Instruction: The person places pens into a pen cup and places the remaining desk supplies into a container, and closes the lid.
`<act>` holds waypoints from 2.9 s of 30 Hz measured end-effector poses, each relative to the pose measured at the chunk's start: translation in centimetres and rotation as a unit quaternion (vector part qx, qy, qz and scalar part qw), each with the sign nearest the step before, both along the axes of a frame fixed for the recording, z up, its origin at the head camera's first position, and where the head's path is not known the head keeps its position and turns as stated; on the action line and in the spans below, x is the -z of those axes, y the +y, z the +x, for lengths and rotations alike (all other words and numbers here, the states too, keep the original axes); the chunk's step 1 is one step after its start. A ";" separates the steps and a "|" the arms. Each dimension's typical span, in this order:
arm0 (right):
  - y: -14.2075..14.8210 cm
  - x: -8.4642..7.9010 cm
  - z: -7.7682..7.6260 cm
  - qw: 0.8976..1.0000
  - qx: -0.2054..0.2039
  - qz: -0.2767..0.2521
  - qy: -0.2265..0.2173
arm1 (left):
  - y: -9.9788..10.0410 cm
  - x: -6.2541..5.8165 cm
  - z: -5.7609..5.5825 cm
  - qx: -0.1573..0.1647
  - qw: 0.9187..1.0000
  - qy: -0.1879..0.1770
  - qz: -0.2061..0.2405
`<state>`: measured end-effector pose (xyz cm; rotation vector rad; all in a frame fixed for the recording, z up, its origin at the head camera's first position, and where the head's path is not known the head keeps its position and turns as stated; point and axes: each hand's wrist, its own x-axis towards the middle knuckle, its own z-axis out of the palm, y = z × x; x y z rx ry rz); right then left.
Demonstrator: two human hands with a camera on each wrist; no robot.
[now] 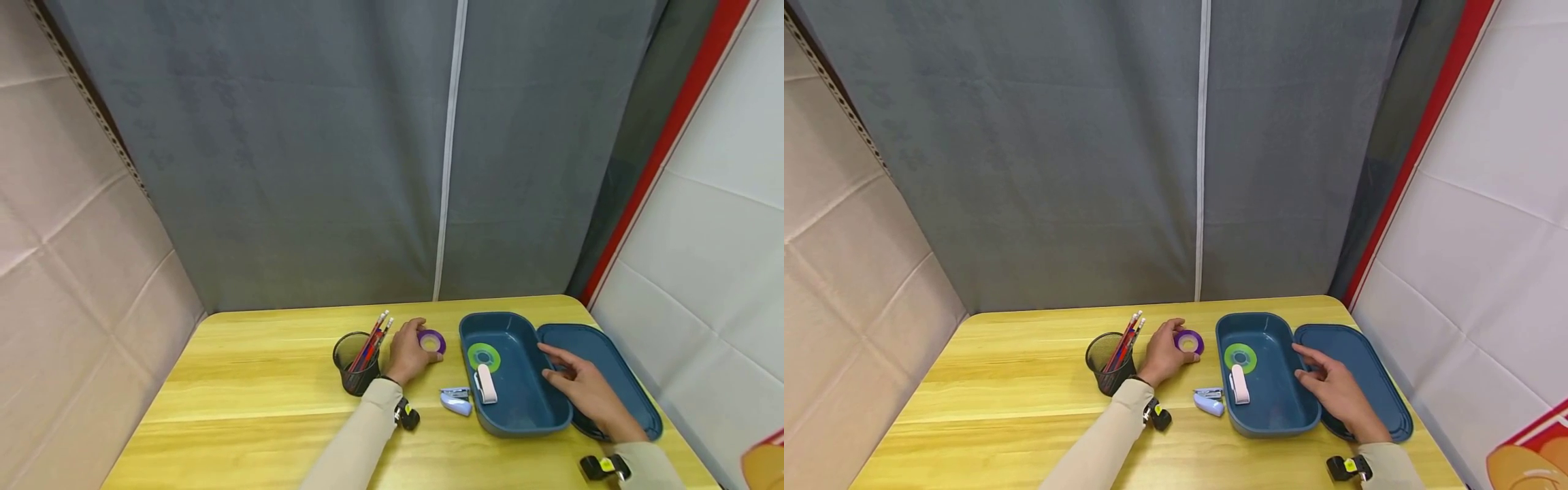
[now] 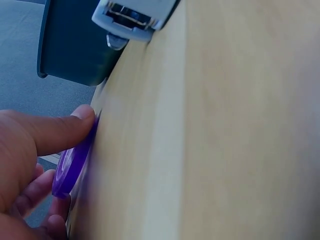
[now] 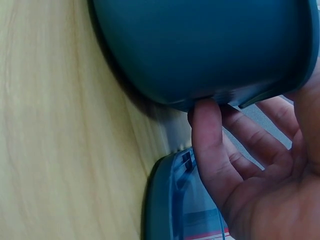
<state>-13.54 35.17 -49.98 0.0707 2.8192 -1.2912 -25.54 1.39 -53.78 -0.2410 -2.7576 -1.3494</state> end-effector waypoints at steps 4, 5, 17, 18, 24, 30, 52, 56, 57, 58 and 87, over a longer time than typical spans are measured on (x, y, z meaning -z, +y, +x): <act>0.0 -0.1 0.0 1.000 0.001 0.001 0.002 | -0.1 0.0 0.0 0.015 1.000 0.003 0.002; -0.1 -0.1 0.0 1.000 0.001 0.001 0.002 | -0.1 0.0 0.0 0.018 1.000 0.006 0.002; 0.0 0.0 0.0 1.000 0.002 0.007 0.005 | -0.6 0.6 -0.1 0.063 0.998 0.011 0.010; 0.0 0.0 0.0 1.000 0.002 0.007 0.005 | -0.7 0.6 -0.1 0.072 0.997 0.013 0.013; 0.0 0.0 0.0 1.000 0.002 0.003 -0.002 | -0.8 0.5 0.0 0.102 0.995 0.007 0.021; -0.1 -0.1 0.0 1.000 0.002 0.003 -0.004 | -0.9 0.4 0.0 0.106 0.994 0.010 0.034; -0.1 -0.3 0.1 1.000 0.003 0.004 0.005 | -1.8 -1.7 1.1 0.102 0.984 -0.064 0.128; -0.2 -0.4 0.2 1.000 0.001 0.005 0.006 | -1.7 -2.2 1.2 0.109 0.981 -0.070 0.141; -0.2 -0.4 0.2 1.000 0.002 0.004 0.006 | -1.7 -2.3 1.2 0.112 0.981 -0.070 0.144; -0.2 -0.4 0.2 1.000 0.001 0.004 0.006 | -1.7 -2.4 1.2 0.115 0.980 -0.070 0.147; -0.2 0.0 0.1 1.000 0.002 0.006 0.007 | 1.4 -6.1 4.8 0.219 0.946 -0.111 0.211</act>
